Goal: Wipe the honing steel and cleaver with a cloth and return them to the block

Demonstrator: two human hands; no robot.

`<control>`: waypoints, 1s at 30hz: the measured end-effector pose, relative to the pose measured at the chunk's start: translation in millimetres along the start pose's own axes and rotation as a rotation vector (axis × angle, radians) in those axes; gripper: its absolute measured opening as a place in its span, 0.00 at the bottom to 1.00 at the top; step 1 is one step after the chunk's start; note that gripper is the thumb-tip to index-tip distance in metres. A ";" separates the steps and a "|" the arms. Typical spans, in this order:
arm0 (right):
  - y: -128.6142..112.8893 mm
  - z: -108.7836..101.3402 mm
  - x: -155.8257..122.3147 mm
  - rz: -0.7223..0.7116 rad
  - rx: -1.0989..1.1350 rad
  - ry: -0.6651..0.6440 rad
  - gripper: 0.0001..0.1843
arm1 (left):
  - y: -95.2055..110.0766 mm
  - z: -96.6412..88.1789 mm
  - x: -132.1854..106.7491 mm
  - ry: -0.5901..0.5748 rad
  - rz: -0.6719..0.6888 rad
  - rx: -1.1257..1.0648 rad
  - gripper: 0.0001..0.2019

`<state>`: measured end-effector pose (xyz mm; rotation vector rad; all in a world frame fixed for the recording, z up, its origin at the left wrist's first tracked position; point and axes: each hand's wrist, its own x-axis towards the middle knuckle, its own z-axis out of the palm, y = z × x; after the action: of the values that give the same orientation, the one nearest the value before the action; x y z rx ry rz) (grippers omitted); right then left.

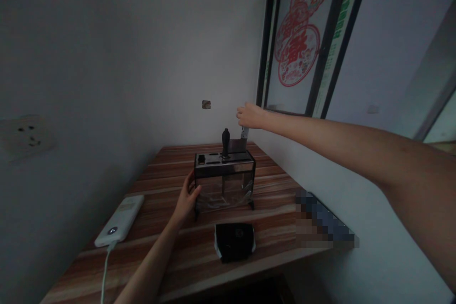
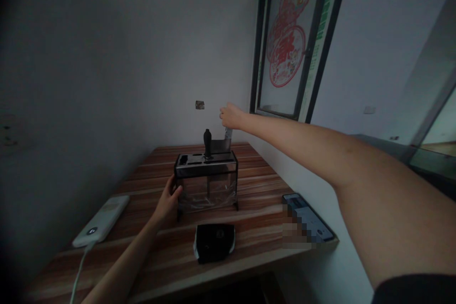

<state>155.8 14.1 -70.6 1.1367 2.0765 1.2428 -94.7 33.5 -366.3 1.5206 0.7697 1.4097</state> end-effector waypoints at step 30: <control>-49.8 42.1 13.5 0.033 0.263 0.235 0.15 | 0.7 -0.4 -1.7 -0.016 0.020 -0.034 0.34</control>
<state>158.2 33.7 -134.2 1.1891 2.4644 1.1924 -95.4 31.7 -366.4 1.5152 0.7191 1.4169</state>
